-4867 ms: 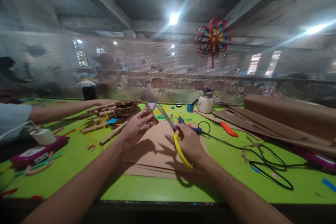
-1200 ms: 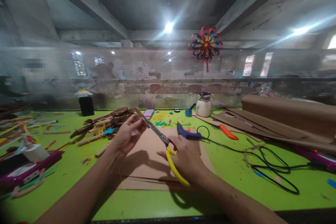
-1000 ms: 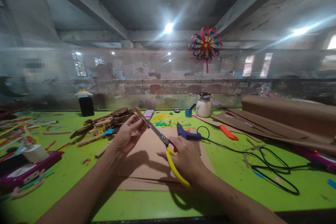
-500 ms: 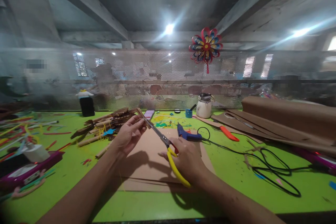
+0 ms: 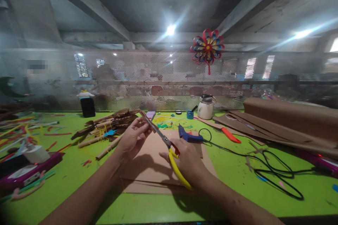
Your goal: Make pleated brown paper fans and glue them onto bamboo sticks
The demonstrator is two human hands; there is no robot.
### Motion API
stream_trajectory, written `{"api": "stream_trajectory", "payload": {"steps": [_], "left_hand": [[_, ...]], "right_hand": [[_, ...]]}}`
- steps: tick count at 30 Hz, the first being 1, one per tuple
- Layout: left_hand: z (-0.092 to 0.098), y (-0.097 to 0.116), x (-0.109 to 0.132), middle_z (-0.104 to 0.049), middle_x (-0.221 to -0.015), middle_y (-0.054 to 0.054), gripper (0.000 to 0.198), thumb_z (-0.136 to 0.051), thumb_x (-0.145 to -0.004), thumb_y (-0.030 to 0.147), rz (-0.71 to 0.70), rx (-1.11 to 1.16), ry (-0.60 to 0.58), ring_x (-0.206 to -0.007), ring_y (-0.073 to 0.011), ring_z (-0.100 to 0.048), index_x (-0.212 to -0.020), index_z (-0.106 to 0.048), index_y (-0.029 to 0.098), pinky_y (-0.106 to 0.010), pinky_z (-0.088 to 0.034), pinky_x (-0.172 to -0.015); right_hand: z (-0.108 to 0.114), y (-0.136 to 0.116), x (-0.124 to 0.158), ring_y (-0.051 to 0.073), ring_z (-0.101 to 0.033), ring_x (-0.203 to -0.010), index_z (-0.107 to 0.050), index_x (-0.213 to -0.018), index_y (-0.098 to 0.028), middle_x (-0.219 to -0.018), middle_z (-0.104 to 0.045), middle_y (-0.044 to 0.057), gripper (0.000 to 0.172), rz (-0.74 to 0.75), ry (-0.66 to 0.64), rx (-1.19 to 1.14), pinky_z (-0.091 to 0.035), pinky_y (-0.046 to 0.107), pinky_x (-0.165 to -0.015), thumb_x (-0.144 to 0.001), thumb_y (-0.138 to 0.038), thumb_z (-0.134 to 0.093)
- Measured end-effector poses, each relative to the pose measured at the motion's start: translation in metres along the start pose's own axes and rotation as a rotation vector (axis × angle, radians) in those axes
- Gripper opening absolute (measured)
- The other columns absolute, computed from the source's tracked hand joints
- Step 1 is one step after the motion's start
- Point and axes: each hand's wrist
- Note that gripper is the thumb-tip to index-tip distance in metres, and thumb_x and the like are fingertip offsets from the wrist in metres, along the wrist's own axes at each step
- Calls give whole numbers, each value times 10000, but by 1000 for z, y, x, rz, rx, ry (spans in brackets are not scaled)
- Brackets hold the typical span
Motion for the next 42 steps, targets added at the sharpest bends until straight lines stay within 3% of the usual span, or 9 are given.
{"api": "stream_trajectory", "payload": {"steps": [13, 21, 38, 42], "left_hand": [[0, 0, 0, -615, -762, -9, 280, -711, -640, 130, 30, -11, 11, -700, -96, -579, -876, -562, 155, -208, -440, -650], [-5, -4, 4, -616, -713, -7, 314, -719, -621, 118, 78, -23, -2, -660, -100, -579, -873, -536, 159, -211, -427, -628], [-7, -7, 6, -594, -728, 9, 395, -690, -648, 107, 53, -33, -101, -661, -118, -572, -947, -453, 210, -243, -411, -620], [-8, -7, 7, -591, -737, 7, 376, -676, -666, 102, 37, -31, -102, -693, -126, -581, -945, -446, 205, -248, -414, -638]], "right_hand": [[-3, 0, 3, 162, -522, -627, -596, -816, -177, -719, -608, 30, 288, -6, 15, 44, -380, 261, -589, -775, -456, -540], [-6, 4, 0, 161, -510, -640, -586, -845, -172, -749, -601, 39, 288, -7, 8, 2, -385, 260, -594, -766, -446, -546], [-7, 2, 2, 185, -537, -729, -577, -892, -178, -814, -605, 53, 265, 4, 11, -2, -403, 282, -673, -800, -420, -524], [-11, 6, 3, 190, -542, -739, -587, -928, -178, -814, -603, 61, 325, -5, 45, 24, -405, 287, -682, -793, -466, -519]]}}
Point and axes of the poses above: each hand's wrist, its own x-axis away from the middle knuckle, its own z-axis out of the back of the hand, y = z × x
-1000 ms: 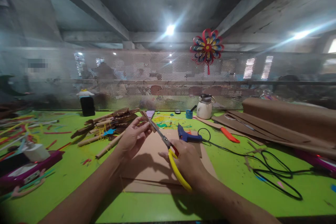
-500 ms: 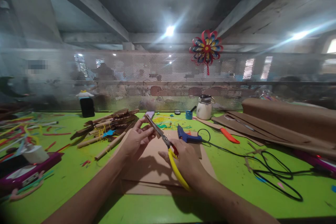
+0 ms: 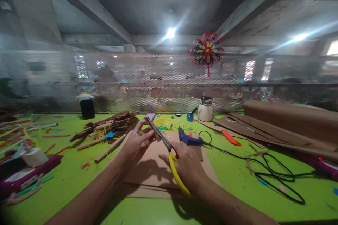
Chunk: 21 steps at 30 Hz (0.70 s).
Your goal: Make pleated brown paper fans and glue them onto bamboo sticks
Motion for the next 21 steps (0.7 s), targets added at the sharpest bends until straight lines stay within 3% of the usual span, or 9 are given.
{"api": "stream_trajectory", "payload": {"steps": [21], "left_hand": [[-1, -6, 3, -578, -740, 6, 390, -680, -653, 108, 66, -18, -72, -653, -123, -562, -934, -428, 207, -265, -411, -614]], "right_hand": [[0, 3, -2, 189, -544, -709, -595, -965, -198, -794, -603, 54, 320, -7, 11, 4, -411, 285, -664, -774, -450, -547]]}}
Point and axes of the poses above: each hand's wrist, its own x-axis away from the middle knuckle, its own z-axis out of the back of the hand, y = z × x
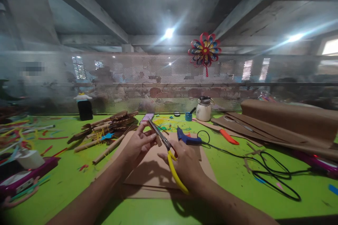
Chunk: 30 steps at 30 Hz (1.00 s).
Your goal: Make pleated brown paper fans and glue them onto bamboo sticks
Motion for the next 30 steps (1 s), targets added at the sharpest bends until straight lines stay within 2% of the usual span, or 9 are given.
{"api": "stream_trajectory", "payload": {"steps": [6, 10, 13, 16, 21, 25, 28, 30], "left_hand": [[1, -1, 0, -565, -699, 9, 392, -695, -635, 124, 48, -11, 18, -626, -119, -553, -931, -448, 194, -265, -412, -610], [2, 1, -1, -529, -669, 22, 424, -715, -607, 110, 79, -1, 62, -645, -122, -552, -945, -471, 188, -261, -415, -617], [2, 2, -1, -516, -680, 22, 391, -702, -623, 98, 79, 15, 72, -650, -107, -542, -947, -497, 176, -254, -419, -633], [2, 2, -1, -536, -711, 6, 387, -697, -623, 87, 79, 20, 97, -644, -96, -539, -962, -523, 160, -245, -422, -633], [7, 2, -3, -588, -750, -45, 358, -698, -622, 105, 124, -2, 91, -677, -145, -589, -960, -578, 114, -274, -441, -655], [12, 3, -5, -601, -727, -55, 278, -687, -619, 97, 188, -26, 82, -679, -152, -600, -886, -610, 89, -268, -441, -653], [15, 2, -6, -583, -681, -29, 192, -659, -622, 86, 200, -44, 73, -629, -121, -580, -806, -606, 99, -244, -430, -619], [17, 1, -7, -569, -660, -14, 151, -646, -624, 85, 206, -67, 71, -601, -97, -557, -764, -592, 107, -227, -417, -602]], "right_hand": [[2, 0, -2, 178, -542, -667, -614, -921, -186, -760, -610, 56, 343, -12, 65, 33, -408, 269, -635, -771, -483, -531], [7, 6, -7, 171, -538, -661, -611, -871, -178, -744, -617, 52, 266, -9, 156, 35, -398, 254, -624, -778, -414, -532], [12, 14, -13, 174, -544, -672, -617, -858, -175, -747, -626, 55, 259, -67, 191, 37, -394, 251, -622, -774, -403, -529], [17, 23, -19, 185, -562, -693, -633, -899, -175, -794, -646, 67, 326, -138, 195, 65, -396, 257, -622, -755, -450, -533], [23, 38, -27, 189, -585, -677, -640, -943, -194, -775, -666, 51, 361, -251, 187, 108, -396, 261, -607, -732, -469, -541], [35, 59, -36, 190, -592, -672, -640, -995, -188, -785, -671, 56, 389, -325, 200, 155, -399, 258, -595, -705, -439, -569], [52, 86, -42, 209, -608, -751, -634, -1037, -162, -900, -675, 92, 454, -386, 181, 219, -407, 258, -620, -686, -447, -587], [64, 108, -43, 225, -610, -802, -652, -1003, -155, -967, -666, 109, 430, -432, 145, 309, -407, 260, -633, -694, -444, -576]]}}
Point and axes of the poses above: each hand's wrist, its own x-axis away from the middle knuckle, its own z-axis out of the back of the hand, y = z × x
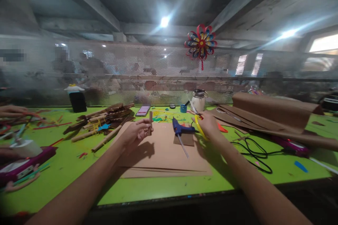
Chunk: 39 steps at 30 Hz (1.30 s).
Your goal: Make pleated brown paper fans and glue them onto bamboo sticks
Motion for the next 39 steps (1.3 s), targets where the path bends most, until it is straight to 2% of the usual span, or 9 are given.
{"api": "stream_trajectory", "payload": {"steps": [7, 12, 15, 20, 25, 29, 31, 35, 39], "left_hand": [[1, -3, 1, -626, -719, -63, 199, -681, -618, 176, -8, -177, 65, -582, -92, -512, -773, -577, 109, -231, -369, -557], [2, -5, 0, -618, -666, -47, 179, -634, -640, 230, -90, -477, 149, -564, -117, -495, -778, -610, 119, -245, -348, -528], [6, -10, -4, -615, -669, -38, 143, -618, -636, 206, -185, -693, 200, -612, -145, -519, -759, -630, 133, -260, -369, -570], [7, -21, -7, -647, -828, -62, 159, -580, -702, 202, -410, -892, 115, -751, -186, -553, -833, -669, 185, -289, -394, -691], [1, -23, -4, -650, -866, -58, 205, -597, -694, 159, -519, -935, 32, -797, -200, -545, -868, -678, 233, -302, -387, -766], [-2, -22, -3, -640, -857, -59, 225, -619, -681, 160, -538, -879, -11, -791, -200, -540, -882, -673, 246, -303, -389, -775], [-1, -22, -3, -633, -855, -60, 222, -620, -691, 183, -534, -874, -4, -782, -192, -545, -901, -667, 239, -293, -395, -763], [1, -21, -4, -637, -820, -57, 217, -643, -677, 237, -465, -923, 45, -747, -184, -551, -890, -669, 213, -281, -407, -720], [-2, -15, -2, -638, -698, -44, 160, -614, -692, 306, -307, -893, -67, -698, -184, -551, -756, -690, 180, -267, -411, -652]], "right_hand": [[-4, 63, -1, 267, -623, -759, -651, -1019, -154, -869, -678, 147, 387, -152, -137, 288, -379, 284, -572, -697, -328, -522], [-13, 79, 3, 274, -615, -781, -636, -1011, -140, -910, -660, 175, 387, -214, -193, 395, -382, 296, -582, -695, -325, -512], [-11, 79, 2, 295, -592, -846, -642, -982, -119, -944, -644, 197, 373, -192, -145, 474, -389, 322, -631, -719, -342, -501], [6, 39, 7, 245, -576, -870, -672, -875, -117, -912, -657, 155, 319, -5, 45, 294, -389, 305, -713, -787, -304, -430], [6, -46, 25, 154, -562, -638, -655, -703, -148, -699, -649, 40, 327, 324, -237, -319, -405, 246, -588, -781, -410, -476], [-18, -94, 33, 104, -509, -483, -615, -667, -134, -578, -592, 22, 371, 158, -548, -715, -403, 225, -474, -718, -495, -549], [-33, -104, 33, 92, -488, -450, -600, -633, -124, -535, -568, 18, 374, 95, -615, -849, -387, 218, -441, -659, -497, -613], [-56, -102, 34, 74, -453, -431, -597, -643, -120, -502, -541, -3, 346, 67, -560, -1009, -338, 199, -412, -615, -457, -671], [-62, -88, 35, 57, -397, -394, -589, -616, -122, -465, -503, -23, 324, 45, -553, -966, -291, 194, -391, -626, -436, -668]]}}
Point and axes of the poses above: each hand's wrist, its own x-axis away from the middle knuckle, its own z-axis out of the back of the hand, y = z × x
